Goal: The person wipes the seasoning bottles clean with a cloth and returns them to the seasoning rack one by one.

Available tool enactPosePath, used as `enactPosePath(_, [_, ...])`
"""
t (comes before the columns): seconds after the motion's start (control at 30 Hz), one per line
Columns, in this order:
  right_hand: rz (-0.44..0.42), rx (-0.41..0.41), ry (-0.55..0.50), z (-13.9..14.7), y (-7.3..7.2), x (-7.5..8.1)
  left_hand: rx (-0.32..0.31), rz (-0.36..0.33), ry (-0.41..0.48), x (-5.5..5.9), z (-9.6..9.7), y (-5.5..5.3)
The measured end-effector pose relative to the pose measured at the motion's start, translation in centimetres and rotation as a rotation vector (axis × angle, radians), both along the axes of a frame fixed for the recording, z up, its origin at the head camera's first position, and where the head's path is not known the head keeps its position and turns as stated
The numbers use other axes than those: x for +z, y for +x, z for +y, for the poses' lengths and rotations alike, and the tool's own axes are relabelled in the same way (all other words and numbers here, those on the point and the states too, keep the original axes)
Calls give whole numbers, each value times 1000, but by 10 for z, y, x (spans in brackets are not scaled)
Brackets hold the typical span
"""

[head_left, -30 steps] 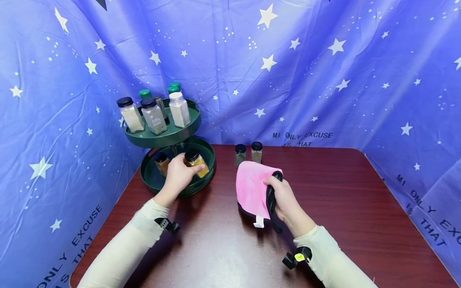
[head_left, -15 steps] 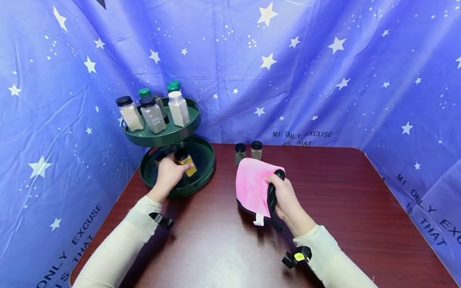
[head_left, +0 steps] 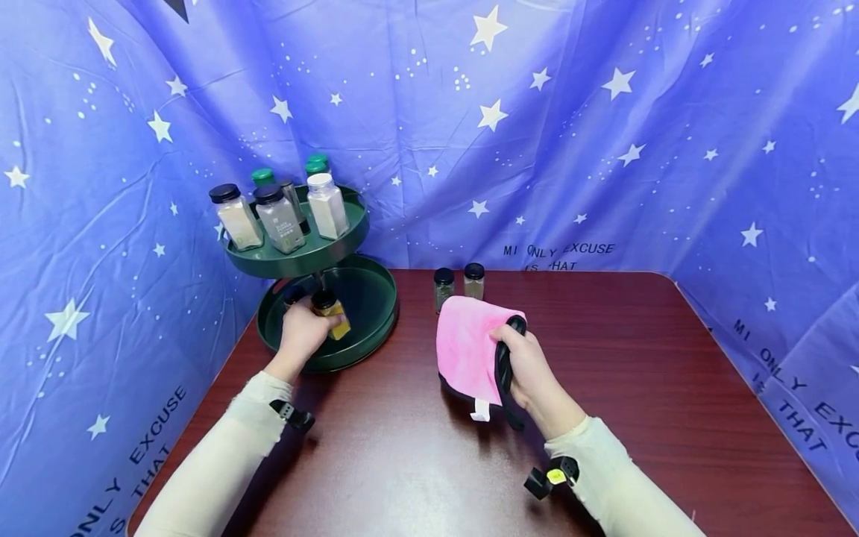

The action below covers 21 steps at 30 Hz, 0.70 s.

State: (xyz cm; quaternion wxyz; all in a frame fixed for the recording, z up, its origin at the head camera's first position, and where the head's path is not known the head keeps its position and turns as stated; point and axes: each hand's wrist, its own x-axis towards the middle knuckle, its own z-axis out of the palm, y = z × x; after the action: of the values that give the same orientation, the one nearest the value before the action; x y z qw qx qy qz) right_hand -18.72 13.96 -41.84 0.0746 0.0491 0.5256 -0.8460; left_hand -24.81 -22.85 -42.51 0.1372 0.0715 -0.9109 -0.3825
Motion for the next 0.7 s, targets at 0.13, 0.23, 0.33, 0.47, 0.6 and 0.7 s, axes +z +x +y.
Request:
enactPosePath(0.13, [7, 11, -4, 0, 0, -1, -8, 5, -27, -3, -4, 1])
enactPosePath(0.23, [12, 12, -19, 0, -1, -1, -18, 15, -59, -4, -7, 1])
enactPosePath(0.33, [15, 17, -35, 0, -1, -1, -24, 18, -84, -6, -8, 1])
enactPosePath(0.47, [13, 24, -46, 0, -1, -1, -28, 8, -97, -9, -9, 0])
enactPosePath(0.6, [11, 26, -49, 0, -1, -1, -30, 0, -104, -10, -11, 0])
enactPosePath(0.7, [10, 24, -45, 0, 0, -1, -37, -6, -109, -11, -12, 0])
